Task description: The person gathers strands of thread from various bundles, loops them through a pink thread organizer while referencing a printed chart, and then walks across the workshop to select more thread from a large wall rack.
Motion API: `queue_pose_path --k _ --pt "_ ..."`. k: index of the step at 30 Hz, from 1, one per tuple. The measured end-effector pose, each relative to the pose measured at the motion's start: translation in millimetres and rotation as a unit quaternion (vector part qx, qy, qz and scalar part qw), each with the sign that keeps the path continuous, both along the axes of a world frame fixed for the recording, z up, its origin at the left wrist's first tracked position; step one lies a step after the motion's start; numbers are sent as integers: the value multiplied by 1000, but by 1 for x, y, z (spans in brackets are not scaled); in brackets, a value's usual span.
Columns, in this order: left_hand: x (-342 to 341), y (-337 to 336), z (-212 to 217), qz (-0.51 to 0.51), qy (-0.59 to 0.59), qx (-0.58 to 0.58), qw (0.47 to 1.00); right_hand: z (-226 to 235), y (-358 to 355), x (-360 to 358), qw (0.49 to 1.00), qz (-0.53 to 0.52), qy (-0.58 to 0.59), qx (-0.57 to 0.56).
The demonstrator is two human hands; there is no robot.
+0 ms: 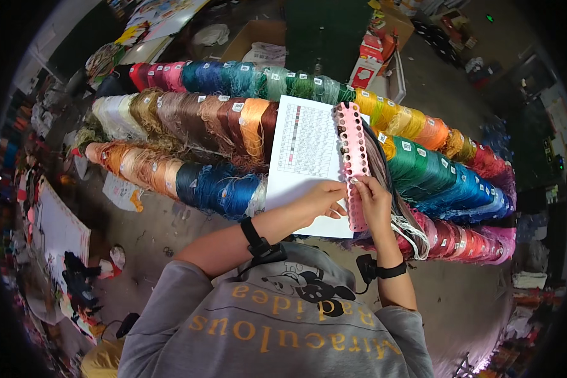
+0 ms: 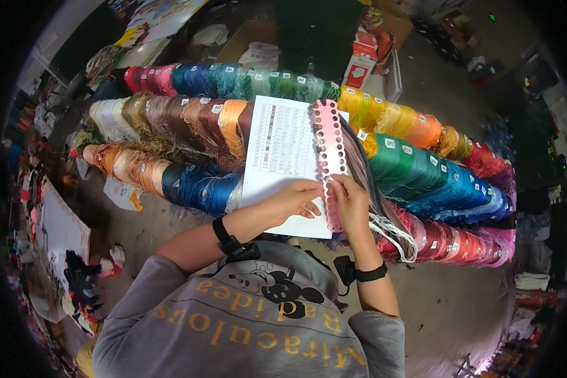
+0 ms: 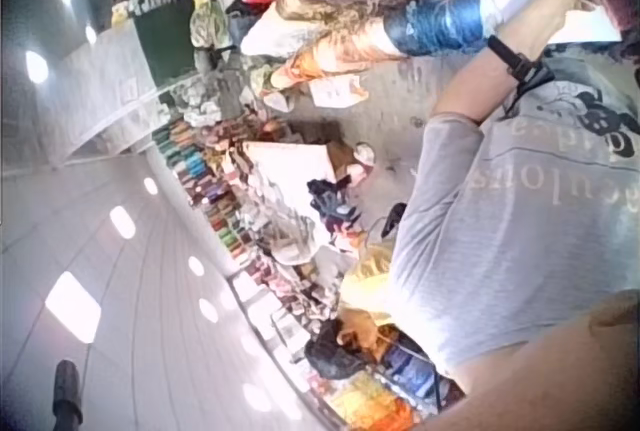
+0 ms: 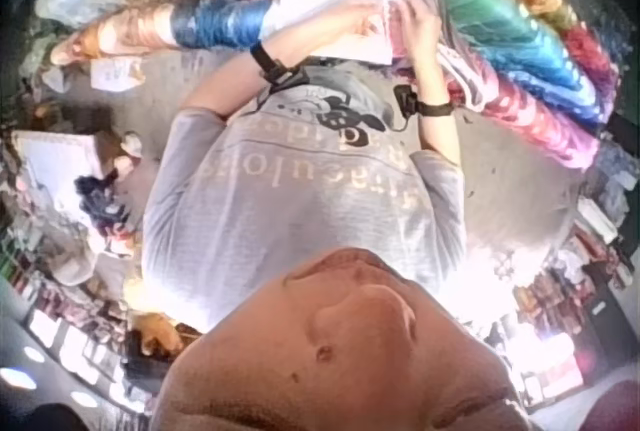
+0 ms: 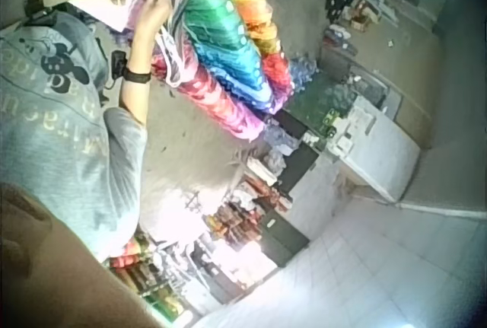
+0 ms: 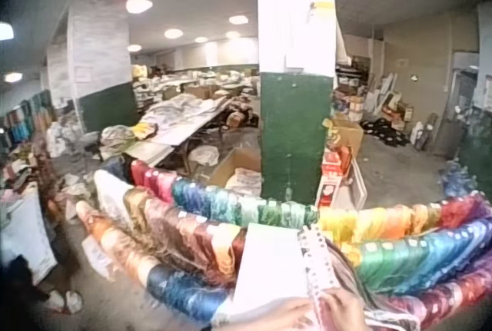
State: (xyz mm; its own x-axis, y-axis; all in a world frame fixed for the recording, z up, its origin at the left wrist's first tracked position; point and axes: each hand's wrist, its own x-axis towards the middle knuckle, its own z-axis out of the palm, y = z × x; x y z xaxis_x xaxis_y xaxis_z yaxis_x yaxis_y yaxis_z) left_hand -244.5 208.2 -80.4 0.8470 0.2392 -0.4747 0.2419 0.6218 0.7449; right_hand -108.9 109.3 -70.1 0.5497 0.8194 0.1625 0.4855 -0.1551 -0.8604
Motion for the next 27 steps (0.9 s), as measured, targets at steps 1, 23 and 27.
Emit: queue_pose_path --k 1,23,27 --pt "3 0 -3 13 0 26 1000 -2 1 1 1000 6 2 0" --pt "59 0 -67 235 -143 198 941 -14 4 14 981 135 -123 65" --pt "55 12 -70 257 -140 201 935 -8 9 8 987 134 -80 41"
